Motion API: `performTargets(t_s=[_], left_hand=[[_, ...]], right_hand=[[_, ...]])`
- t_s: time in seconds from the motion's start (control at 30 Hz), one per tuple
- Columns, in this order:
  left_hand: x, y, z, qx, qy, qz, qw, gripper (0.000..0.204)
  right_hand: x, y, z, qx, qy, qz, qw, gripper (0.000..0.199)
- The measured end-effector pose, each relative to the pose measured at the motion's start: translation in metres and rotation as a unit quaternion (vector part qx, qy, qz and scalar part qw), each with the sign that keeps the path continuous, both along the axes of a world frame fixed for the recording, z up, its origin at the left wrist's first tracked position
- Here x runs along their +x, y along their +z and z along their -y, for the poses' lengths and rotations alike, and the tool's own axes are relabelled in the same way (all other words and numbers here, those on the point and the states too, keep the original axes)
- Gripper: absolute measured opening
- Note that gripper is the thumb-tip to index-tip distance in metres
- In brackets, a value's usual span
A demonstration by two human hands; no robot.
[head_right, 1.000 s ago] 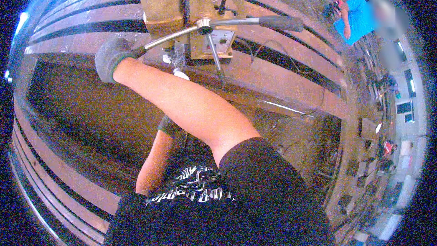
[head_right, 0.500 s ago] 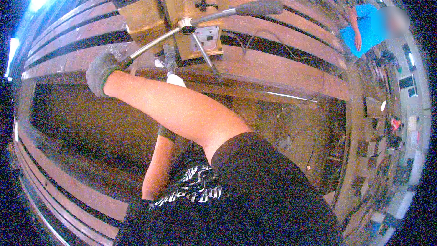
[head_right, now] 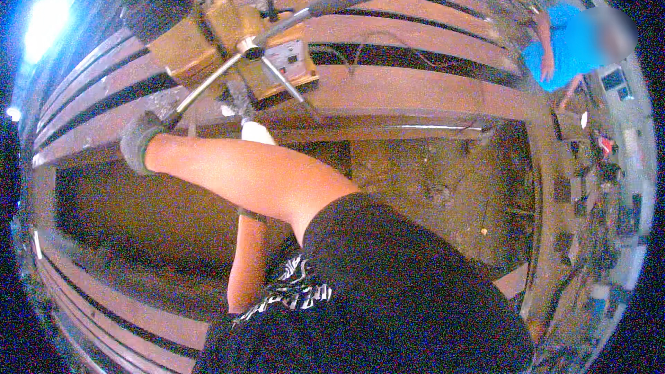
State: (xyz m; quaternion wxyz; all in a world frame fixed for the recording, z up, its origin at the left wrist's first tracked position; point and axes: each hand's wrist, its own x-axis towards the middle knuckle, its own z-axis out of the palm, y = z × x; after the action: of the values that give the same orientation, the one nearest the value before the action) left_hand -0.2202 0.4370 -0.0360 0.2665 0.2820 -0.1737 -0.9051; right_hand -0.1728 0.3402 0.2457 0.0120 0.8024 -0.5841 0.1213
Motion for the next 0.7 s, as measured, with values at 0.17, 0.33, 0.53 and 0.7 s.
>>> performTargets(t_s=[0.17,0.33,0.53,0.7], left_hand=[[0.001,0.004,-0.008,0.001,-0.008,0.005,1.0,0.05],[0.032,-0.002,-0.023,0.008,-0.011,0.03,0.999,0.05],[0.077,-0.011,-0.055,0.035,-0.019,0.075,0.996,0.05],[0.095,-0.009,-0.063,0.041,-0.017,0.097,0.994,0.05]], right_hand=[[-0.003,0.003,-0.003,0.007,-0.005,-0.016,1.0,0.025],[0.005,-0.001,0.002,0.006,-0.018,0.006,1.0,0.024],[0.0,-0.001,-0.001,0.009,-0.032,0.017,0.999,0.024],[0.003,-0.005,0.002,0.009,-0.031,0.052,0.998,0.024]])
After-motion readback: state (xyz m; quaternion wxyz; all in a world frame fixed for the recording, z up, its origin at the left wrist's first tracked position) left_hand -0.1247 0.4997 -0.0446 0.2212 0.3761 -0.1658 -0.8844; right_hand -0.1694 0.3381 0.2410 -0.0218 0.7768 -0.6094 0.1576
